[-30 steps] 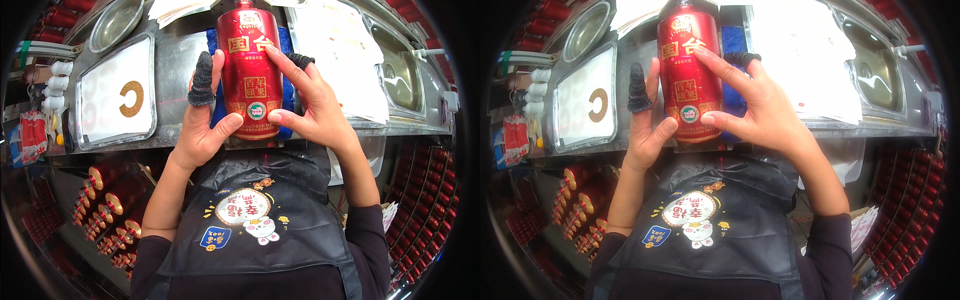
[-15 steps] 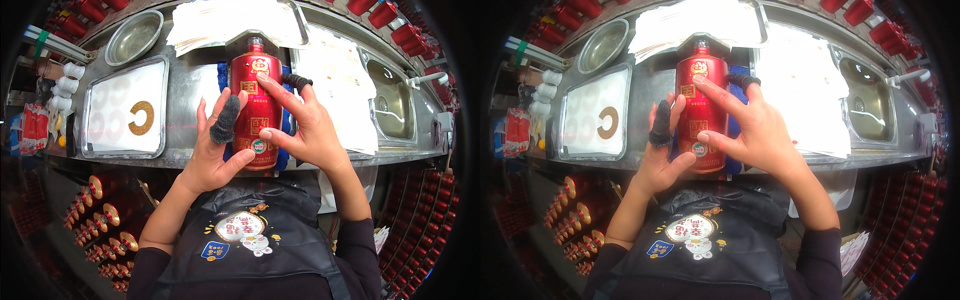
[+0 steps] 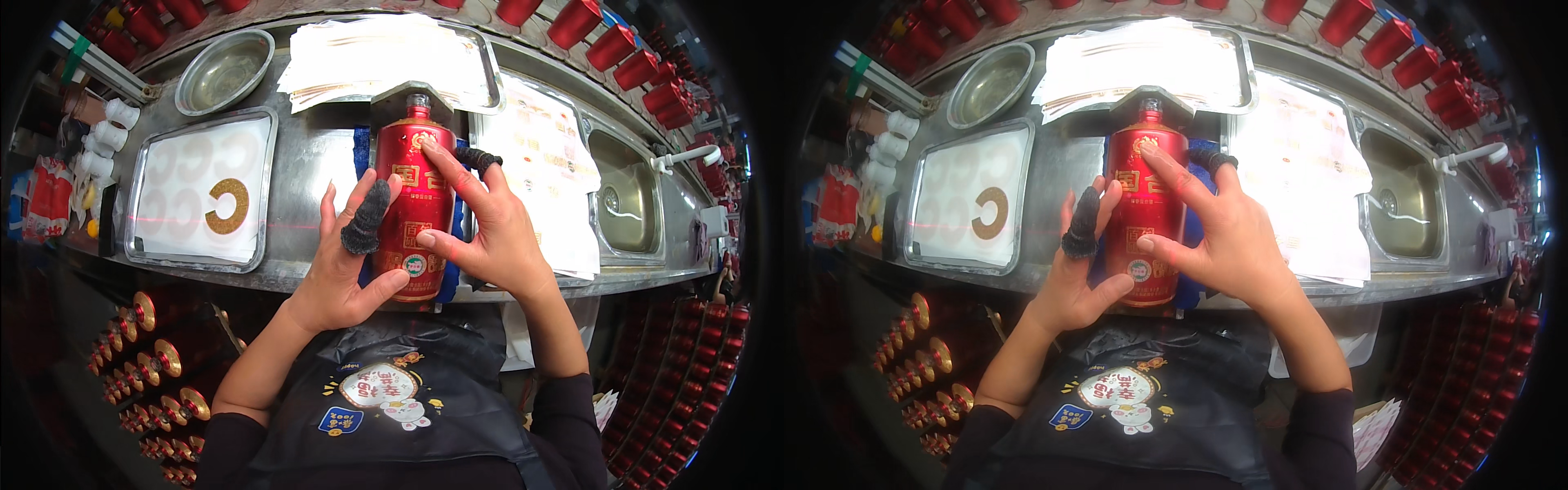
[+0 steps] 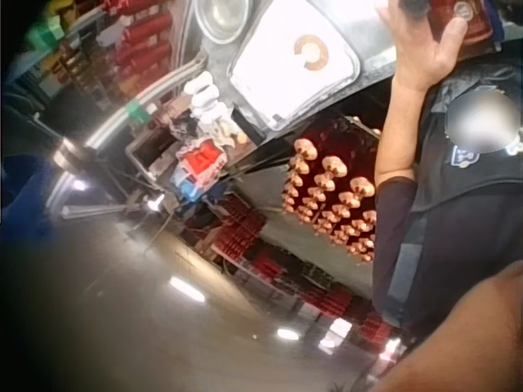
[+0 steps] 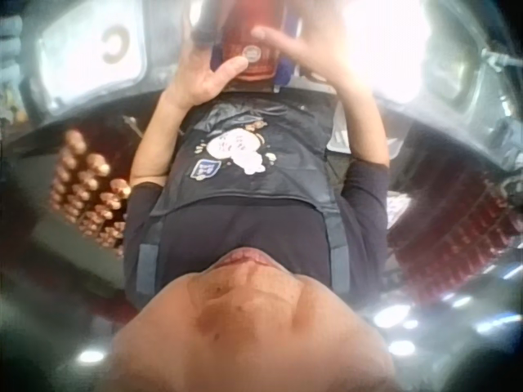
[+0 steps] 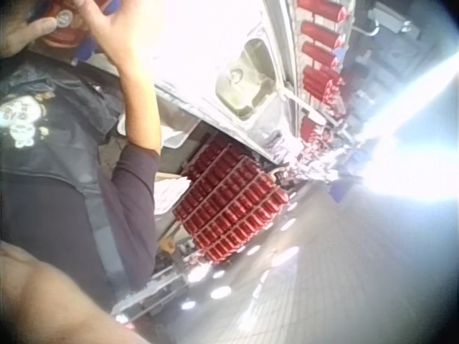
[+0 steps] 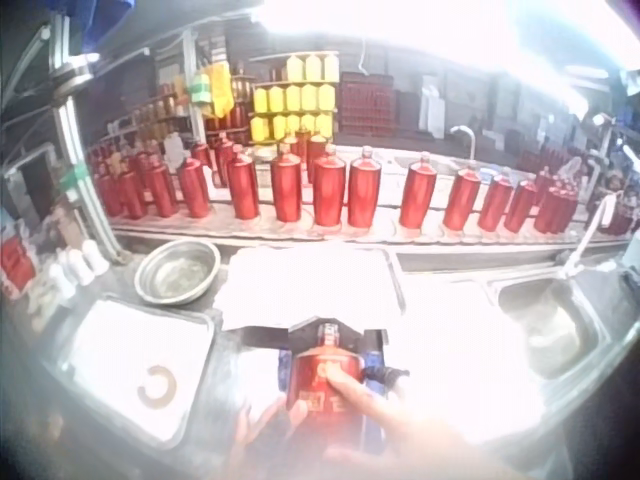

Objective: The person applies gold decorative stickers to the neck and base of red cylindrical bottles. They pick up each bottle, place a sticker on the neck, smooth it, then apply a second sticker to the base, and set the bottle aside.

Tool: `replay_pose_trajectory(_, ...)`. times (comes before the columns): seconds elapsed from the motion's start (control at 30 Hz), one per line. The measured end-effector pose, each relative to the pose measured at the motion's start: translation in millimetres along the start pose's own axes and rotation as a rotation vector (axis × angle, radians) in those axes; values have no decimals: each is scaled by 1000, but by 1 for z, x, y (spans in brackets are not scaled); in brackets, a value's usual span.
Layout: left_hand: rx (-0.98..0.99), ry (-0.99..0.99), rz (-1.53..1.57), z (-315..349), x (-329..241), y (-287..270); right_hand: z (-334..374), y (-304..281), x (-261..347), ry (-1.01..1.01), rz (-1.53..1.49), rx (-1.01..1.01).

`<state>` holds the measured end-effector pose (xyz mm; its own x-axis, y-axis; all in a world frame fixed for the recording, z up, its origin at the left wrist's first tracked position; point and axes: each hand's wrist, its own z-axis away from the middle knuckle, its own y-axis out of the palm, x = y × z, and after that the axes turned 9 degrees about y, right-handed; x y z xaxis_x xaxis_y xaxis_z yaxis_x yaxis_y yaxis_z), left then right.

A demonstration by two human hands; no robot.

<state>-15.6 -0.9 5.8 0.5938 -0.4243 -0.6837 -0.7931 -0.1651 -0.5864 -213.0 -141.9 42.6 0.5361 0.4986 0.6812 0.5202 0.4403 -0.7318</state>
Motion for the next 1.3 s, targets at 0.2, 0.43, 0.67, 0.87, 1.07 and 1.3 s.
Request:
replay_pose_trajectory(0.2,-31,18,1,2,1,2,-1,4,-4,-47,-22,-46)
replay_pose_trajectory(0.43,14,-102,149,14,8,-7,30,7,-26,352,-546,142)
replay_pose_trajectory(0.67,-113,-204,628,19,24,13,39,28,-41,277,-574,130)
replay_pose_trajectory(0.87,-239,-200,746,16,14,17,35,15,-34,369,-680,242)
replay_pose_trajectory(1.07,-196,-268,711,13,13,15,38,10,-36,328,-646,239)
replay_pose_trajectory(1.3,-153,-216,561,20,8,17,2,-30,-83,800,-1406,-337)
